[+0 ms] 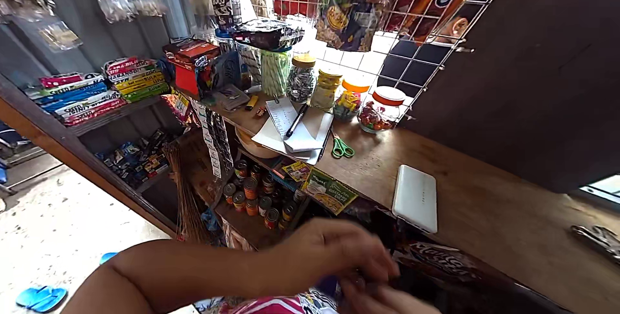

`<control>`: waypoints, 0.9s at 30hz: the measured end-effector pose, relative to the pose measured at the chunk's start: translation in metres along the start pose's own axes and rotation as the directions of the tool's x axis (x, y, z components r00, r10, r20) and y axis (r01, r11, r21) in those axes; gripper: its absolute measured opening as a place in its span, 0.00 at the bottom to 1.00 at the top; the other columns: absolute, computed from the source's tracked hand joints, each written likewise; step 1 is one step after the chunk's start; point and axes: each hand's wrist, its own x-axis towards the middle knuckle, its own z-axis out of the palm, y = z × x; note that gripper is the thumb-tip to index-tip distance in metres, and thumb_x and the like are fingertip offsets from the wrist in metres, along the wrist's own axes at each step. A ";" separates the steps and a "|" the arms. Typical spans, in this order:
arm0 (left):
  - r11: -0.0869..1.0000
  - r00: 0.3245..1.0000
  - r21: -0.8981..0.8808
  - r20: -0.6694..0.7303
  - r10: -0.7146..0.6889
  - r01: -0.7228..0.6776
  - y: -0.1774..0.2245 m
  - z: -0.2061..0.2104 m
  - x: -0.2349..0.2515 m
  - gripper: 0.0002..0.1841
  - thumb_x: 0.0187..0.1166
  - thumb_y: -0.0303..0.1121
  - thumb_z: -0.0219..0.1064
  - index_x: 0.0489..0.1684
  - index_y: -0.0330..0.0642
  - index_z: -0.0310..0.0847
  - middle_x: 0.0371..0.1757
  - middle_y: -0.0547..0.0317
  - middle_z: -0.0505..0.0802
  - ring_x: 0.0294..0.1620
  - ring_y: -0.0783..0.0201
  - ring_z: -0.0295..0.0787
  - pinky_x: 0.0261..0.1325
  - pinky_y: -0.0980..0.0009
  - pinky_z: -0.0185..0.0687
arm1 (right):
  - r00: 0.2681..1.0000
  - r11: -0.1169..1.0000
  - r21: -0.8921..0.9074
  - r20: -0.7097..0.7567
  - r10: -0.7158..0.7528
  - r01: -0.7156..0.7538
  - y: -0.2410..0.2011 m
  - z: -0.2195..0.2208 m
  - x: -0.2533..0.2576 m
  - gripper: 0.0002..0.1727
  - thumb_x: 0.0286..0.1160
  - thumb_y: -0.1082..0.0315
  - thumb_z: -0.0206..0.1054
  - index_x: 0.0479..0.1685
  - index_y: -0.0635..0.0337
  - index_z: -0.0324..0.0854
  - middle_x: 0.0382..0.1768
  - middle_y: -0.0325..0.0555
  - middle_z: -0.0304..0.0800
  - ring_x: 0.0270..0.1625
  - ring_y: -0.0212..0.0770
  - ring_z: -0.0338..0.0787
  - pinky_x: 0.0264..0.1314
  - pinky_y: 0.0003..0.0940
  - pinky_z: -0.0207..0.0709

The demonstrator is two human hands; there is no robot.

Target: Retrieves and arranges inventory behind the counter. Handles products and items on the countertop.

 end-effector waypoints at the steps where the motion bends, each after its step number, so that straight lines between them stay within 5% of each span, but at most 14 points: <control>1: 0.997 0.997 0.081 -0.072 0.013 -0.007 0.007 -0.010 0.011 0.33 0.89 0.57 0.47 0.60 0.31 0.82 0.57 0.59 0.91 0.57 0.71 0.89 0.60 0.69 0.86 | 0.999 1.000 0.015 -0.043 0.027 -0.026 0.013 0.007 0.009 0.10 0.80 0.65 0.69 0.50 0.63 0.88 0.32 0.53 0.90 0.32 0.41 0.90 0.35 0.30 0.84; 3: 0.930 0.962 0.365 -0.233 0.141 -0.047 0.012 -0.038 0.037 0.30 0.92 0.50 0.44 0.70 0.31 0.78 0.67 0.52 0.87 0.67 0.66 0.84 0.71 0.63 0.81 | 0.991 0.995 -0.024 -0.089 0.098 -0.100 0.040 0.013 0.033 0.14 0.84 0.60 0.65 0.57 0.60 0.85 0.40 0.48 0.93 0.39 0.32 0.91 0.42 0.24 0.86; 6: 0.620 0.880 0.784 -0.322 0.350 0.040 -0.003 -0.093 0.068 0.22 0.86 0.39 0.62 0.73 0.34 0.77 0.78 0.42 0.78 0.78 0.49 0.75 0.76 0.51 0.73 | 0.922 0.916 -0.112 -0.016 0.387 -0.386 0.076 0.008 0.071 0.20 0.83 0.66 0.61 0.69 0.67 0.78 0.43 0.57 0.90 0.36 0.47 0.90 0.38 0.45 0.85; 9: 0.290 0.939 0.950 -0.199 0.282 0.114 -0.037 -0.139 0.076 0.31 0.72 0.41 0.79 0.75 0.41 0.79 0.82 0.37 0.75 0.85 0.32 0.64 0.80 0.32 0.61 | 0.713 0.726 -0.113 0.140 0.687 -0.678 0.114 0.002 0.107 0.26 0.87 0.72 0.55 0.84 0.63 0.65 0.55 0.64 0.86 0.47 0.54 0.89 0.52 0.52 0.81; 11: 0.191 0.974 0.978 -0.124 0.189 0.087 -0.055 -0.160 0.074 0.32 0.73 0.44 0.78 0.78 0.46 0.79 0.85 0.42 0.74 0.89 0.33 0.58 0.82 0.25 0.48 | 0.673 0.685 -0.111 0.127 0.729 -0.720 0.138 0.010 0.121 0.27 0.87 0.74 0.56 0.85 0.63 0.64 0.60 0.68 0.85 0.50 0.58 0.91 0.56 0.55 0.83; 17: 0.136 0.998 0.991 -0.002 -0.059 0.010 -0.057 -0.197 0.066 0.25 0.88 0.47 0.60 0.81 0.48 0.77 0.84 0.48 0.77 0.92 0.39 0.56 0.86 0.29 0.45 | 0.602 0.590 -0.214 0.013 0.799 -0.779 0.167 0.058 0.175 0.25 0.86 0.75 0.56 0.83 0.66 0.68 0.73 0.73 0.75 0.73 0.68 0.80 0.75 0.62 0.71; 22: 0.177 0.975 0.960 0.210 0.068 -0.219 -0.054 -0.215 0.057 0.19 0.91 0.41 0.55 0.67 0.42 0.87 0.72 0.50 0.89 0.84 0.43 0.73 0.82 0.36 0.62 | 0.655 0.634 -0.211 -0.046 0.754 -0.744 0.187 0.092 0.196 0.23 0.87 0.71 0.58 0.78 0.70 0.73 0.78 0.74 0.70 0.79 0.72 0.72 0.79 0.67 0.64; 27: 0.216 0.940 0.919 0.298 0.169 -0.330 -0.054 -0.234 0.061 0.26 0.86 0.49 0.60 0.72 0.40 0.84 0.75 0.47 0.86 0.83 0.45 0.75 0.83 0.40 0.64 | 0.737 0.721 -0.185 -0.032 0.675 -0.668 0.186 0.090 0.184 0.24 0.86 0.69 0.61 0.79 0.66 0.74 0.81 0.72 0.68 0.81 0.73 0.70 0.76 0.74 0.61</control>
